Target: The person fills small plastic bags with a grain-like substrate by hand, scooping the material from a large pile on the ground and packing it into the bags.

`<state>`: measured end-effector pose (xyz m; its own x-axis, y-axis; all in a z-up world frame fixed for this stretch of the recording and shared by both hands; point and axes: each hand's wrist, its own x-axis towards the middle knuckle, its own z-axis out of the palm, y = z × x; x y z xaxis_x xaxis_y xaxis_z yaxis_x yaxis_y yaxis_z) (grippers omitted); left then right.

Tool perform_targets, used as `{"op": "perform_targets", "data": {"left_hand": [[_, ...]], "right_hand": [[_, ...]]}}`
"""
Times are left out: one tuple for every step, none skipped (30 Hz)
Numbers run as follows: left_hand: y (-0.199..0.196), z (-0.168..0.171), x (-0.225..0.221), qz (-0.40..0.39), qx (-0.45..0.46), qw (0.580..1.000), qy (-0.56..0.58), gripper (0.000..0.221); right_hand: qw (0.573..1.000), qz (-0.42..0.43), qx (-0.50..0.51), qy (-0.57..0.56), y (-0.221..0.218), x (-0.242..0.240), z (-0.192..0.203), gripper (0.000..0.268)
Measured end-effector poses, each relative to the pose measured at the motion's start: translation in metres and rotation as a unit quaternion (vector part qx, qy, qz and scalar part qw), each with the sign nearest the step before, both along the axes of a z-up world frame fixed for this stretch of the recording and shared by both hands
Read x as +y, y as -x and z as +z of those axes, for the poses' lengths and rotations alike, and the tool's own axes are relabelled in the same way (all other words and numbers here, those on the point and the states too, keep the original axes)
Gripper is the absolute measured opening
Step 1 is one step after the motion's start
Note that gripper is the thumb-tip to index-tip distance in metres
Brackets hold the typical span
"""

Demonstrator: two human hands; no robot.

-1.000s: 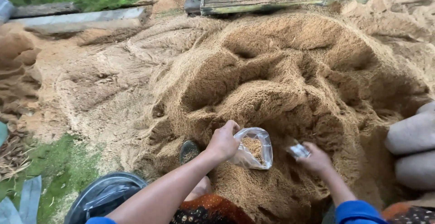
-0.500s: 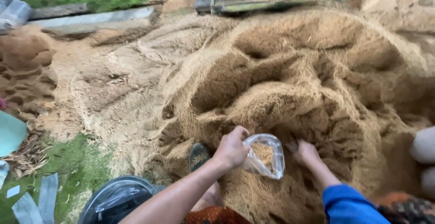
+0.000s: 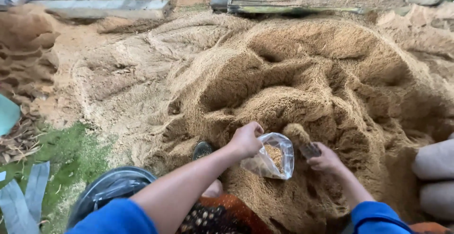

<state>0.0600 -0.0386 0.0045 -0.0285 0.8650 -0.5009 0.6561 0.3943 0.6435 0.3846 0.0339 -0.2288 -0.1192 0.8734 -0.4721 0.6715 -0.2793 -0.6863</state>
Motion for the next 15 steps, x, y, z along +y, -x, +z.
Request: {"op": "perform_targets", "data": {"left_hand": [[0.002, -0.028, 0.014, 0.044, -0.046, 0.998, -0.004, 0.038], [0.006, -0.055, 0.029, 0.088, -0.091, 0.992, -0.009, 0.039], [0.006, -0.061, 0.036, 0.09, -0.091, 0.992, -0.014, 0.039], [0.005, -0.068, 0.041, 0.101, -0.097, 0.99, -0.009, 0.038], [0.005, -0.075, 0.047, 0.111, -0.103, 0.988, -0.005, 0.038], [0.003, -0.071, 0.049, 0.112, -0.102, 0.988, -0.007, 0.038], [0.001, -0.068, 0.051, 0.113, -0.101, 0.988, -0.011, 0.037], [0.0, -0.064, 0.054, 0.113, -0.1, 0.988, -0.015, 0.036], [-0.005, -0.02, 0.044, 0.113, -0.098, 0.989, -0.019, 0.036], [-0.01, 0.022, 0.033, 0.101, -0.083, 0.99, 0.044, 0.033], [-0.016, 0.063, 0.022, 0.087, -0.069, 0.988, 0.107, 0.031], [-0.016, 0.063, 0.021, 0.086, -0.069, 0.988, 0.108, 0.031], [-0.016, 0.063, 0.021, 0.089, -0.07, 0.988, 0.105, 0.026], [-0.015, 0.062, 0.022, 0.092, -0.072, 0.988, 0.103, 0.021], [-0.016, 0.062, 0.023, 0.091, -0.071, 0.988, 0.104, 0.021]], "right_hand": [[0.999, -0.016, 0.028, 0.0, -0.001, -0.001, 0.019, 0.085], [0.998, -0.03, 0.058, -0.003, -0.001, 0.001, 0.039, 0.085], [0.998, -0.027, 0.057, -0.008, 0.003, 0.003, 0.07, 0.085], [0.994, -0.054, 0.095, 0.014, 0.007, 0.001, 0.099, 0.082], [0.987, -0.08, 0.133, 0.035, 0.01, 0.0, 0.127, 0.081], [0.987, -0.078, 0.134, 0.034, 0.012, -0.001, 0.151, 0.081], [0.991, -0.051, 0.116, 0.031, 0.013, -0.002, 0.174, 0.077], [0.994, -0.024, 0.099, 0.026, 0.015, -0.003, 0.197, 0.074], [0.994, -0.023, 0.101, 0.023, 0.019, -0.001, 0.216, 0.074], [0.993, -0.005, 0.085, 0.085, 0.022, 0.0, 0.234, 0.07], [0.987, 0.013, 0.069, 0.146, 0.024, 0.0, 0.252, 0.066], [0.987, 0.013, 0.069, 0.147, 0.027, -0.004, 0.262, 0.066], [0.987, 0.055, 0.041, 0.142, 0.031, -0.007, 0.273, 0.06], [0.986, 0.097, 0.012, 0.137, 0.034, -0.011, 0.283, 0.056], [0.986, 0.097, 0.013, 0.138, 0.038, -0.012, 0.285, 0.056]]}}
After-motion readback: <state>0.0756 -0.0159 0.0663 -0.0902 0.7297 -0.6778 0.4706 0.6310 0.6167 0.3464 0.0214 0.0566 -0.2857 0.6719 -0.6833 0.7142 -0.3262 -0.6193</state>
